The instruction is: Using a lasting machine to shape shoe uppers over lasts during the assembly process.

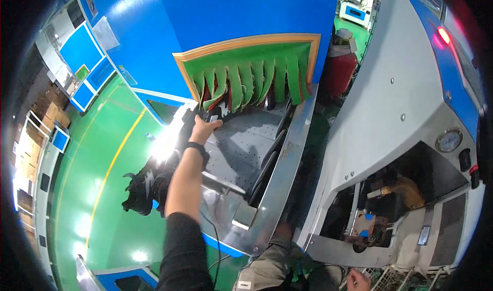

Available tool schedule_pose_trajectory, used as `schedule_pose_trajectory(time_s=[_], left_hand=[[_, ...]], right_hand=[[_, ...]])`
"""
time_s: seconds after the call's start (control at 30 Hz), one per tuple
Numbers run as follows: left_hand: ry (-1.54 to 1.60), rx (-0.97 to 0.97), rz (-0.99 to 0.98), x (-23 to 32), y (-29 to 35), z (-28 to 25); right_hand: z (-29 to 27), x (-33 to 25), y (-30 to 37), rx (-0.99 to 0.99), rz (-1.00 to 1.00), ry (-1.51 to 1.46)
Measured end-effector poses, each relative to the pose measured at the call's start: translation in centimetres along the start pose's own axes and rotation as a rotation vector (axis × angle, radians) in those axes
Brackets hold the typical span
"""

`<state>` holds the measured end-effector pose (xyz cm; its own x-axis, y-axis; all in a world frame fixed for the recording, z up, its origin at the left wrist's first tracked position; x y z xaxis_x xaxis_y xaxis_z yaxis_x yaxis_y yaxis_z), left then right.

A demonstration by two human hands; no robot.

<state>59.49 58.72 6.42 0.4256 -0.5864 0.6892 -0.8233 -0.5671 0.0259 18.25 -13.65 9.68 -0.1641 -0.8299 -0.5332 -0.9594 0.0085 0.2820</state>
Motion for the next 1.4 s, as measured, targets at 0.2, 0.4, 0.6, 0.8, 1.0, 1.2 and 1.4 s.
schedule_pose_trajectory(time_s=[0.2,0.4,0.6,0.8,1.0,1.2,1.4], left_hand=[[-0.198,0.337,-0.071,2.4,3.0,5.7],[1.219,-0.385,-0.326,3.5,19.9,7.0],[1.321,-1.205,-0.263,4.3,49.0,4.9],[0.215,-1.422,0.091,4.9,61.1,6.6],[0.108,-1.290,0.381,8.4,60.8,7.4],[0.023,-1.297,0.786,12.4,64.9,11.2],[0.547,-1.243,0.674,20.7,65.2,4.9]], right_hand=[[4.1,6.8,3.8,-0.010,0.360,-0.148],[2.5,-6.4,-0.8,0.146,-0.165,-0.287],[1.4,-22.2,-2.7,-0.011,-0.603,-1.564],[6.4,-15.4,-2.9,-0.388,-0.027,-1.565],[7.7,-7.0,2.5,-0.309,0.026,-1.564],[0.8,-4.7,9.5,0.274,-0.256,-0.902],[-13.1,-7.2,2.9,0.402,-0.424,-1.248]])
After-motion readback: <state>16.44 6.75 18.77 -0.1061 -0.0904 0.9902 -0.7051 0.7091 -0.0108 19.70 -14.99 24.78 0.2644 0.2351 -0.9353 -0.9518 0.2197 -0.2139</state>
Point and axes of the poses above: each hand's wrist, its own y-axis away from the middle knuckle, its own z-axis out of the palm, x = y × z, the point moved 10 cm from there along -y, towards the middle knuckle, and after that the axes turned 12 degrees about -y, right-handed, at the moved point
